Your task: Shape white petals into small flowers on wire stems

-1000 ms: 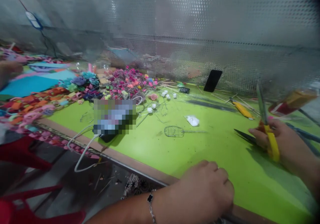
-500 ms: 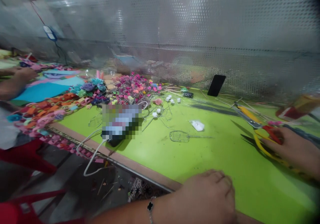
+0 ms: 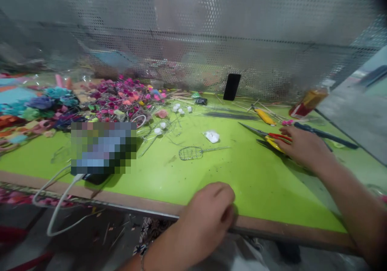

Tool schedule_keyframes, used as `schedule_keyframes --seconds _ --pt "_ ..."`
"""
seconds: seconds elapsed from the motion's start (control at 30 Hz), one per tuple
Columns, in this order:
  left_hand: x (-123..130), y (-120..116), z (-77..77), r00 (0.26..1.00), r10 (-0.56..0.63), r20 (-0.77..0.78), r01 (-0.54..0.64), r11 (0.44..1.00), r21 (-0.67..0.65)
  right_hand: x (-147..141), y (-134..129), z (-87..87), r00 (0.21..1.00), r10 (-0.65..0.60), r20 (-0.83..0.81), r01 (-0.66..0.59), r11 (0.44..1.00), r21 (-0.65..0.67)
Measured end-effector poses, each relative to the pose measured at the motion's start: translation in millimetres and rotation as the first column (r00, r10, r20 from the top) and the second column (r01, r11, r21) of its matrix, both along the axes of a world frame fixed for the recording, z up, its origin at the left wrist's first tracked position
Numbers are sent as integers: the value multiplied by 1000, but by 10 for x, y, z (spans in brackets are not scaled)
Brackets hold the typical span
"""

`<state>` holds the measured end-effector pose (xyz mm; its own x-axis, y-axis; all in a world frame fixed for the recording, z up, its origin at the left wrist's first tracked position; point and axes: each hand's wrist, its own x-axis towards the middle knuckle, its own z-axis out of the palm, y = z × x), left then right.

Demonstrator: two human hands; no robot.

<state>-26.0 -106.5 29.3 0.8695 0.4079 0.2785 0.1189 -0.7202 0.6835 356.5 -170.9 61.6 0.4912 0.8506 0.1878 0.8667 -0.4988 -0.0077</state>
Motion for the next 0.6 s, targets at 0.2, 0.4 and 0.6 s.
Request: schedule_keyframes --seconds 0.2,0.4,0.6 --pt "90 49 148 952 296 74 -197 781 -592 -690 -110 185 859 512 -5 -460 776 432" --pt "274 22 295 871 442 213 122 225 -967 -1580 -133 226 372 889 -266 -706 457 541" --pt "308 58 171 864 434 256 208 156 -966 -1598 -78 124 469 854 -224 -531 475 702"
